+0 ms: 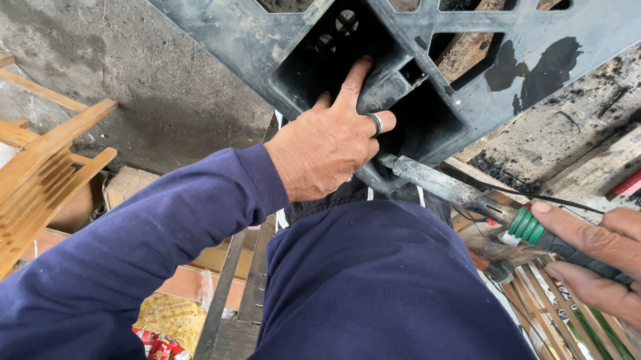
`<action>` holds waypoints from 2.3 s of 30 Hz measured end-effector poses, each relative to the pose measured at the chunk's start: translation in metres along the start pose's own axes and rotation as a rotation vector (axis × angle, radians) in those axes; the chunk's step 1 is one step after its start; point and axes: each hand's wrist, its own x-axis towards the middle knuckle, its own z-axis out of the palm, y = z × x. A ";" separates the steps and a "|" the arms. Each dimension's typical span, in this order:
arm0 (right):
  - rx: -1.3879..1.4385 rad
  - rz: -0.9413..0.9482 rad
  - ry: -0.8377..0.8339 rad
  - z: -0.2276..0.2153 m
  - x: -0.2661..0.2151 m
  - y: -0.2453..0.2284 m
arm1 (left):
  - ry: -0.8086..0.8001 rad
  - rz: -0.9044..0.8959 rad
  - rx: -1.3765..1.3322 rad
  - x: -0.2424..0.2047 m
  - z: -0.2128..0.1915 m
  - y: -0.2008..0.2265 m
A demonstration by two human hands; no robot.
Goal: The person uses a soldering iron to melt and smooth the edges of a large black plastic crate with a lattice pattern. They move a small container aside to access the work area and repeatedly apply heat to specific sections of the crate.
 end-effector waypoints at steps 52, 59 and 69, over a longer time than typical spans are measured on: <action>0.180 0.216 -0.086 0.006 0.011 -0.025 | 0.085 -0.096 0.040 -0.009 -0.002 0.008; 0.127 0.296 -0.160 0.007 0.009 -0.025 | 0.114 -0.089 0.058 -0.009 0.001 0.007; 0.150 0.231 -0.128 0.010 0.006 -0.025 | 0.135 -0.108 0.001 -0.011 0.007 0.007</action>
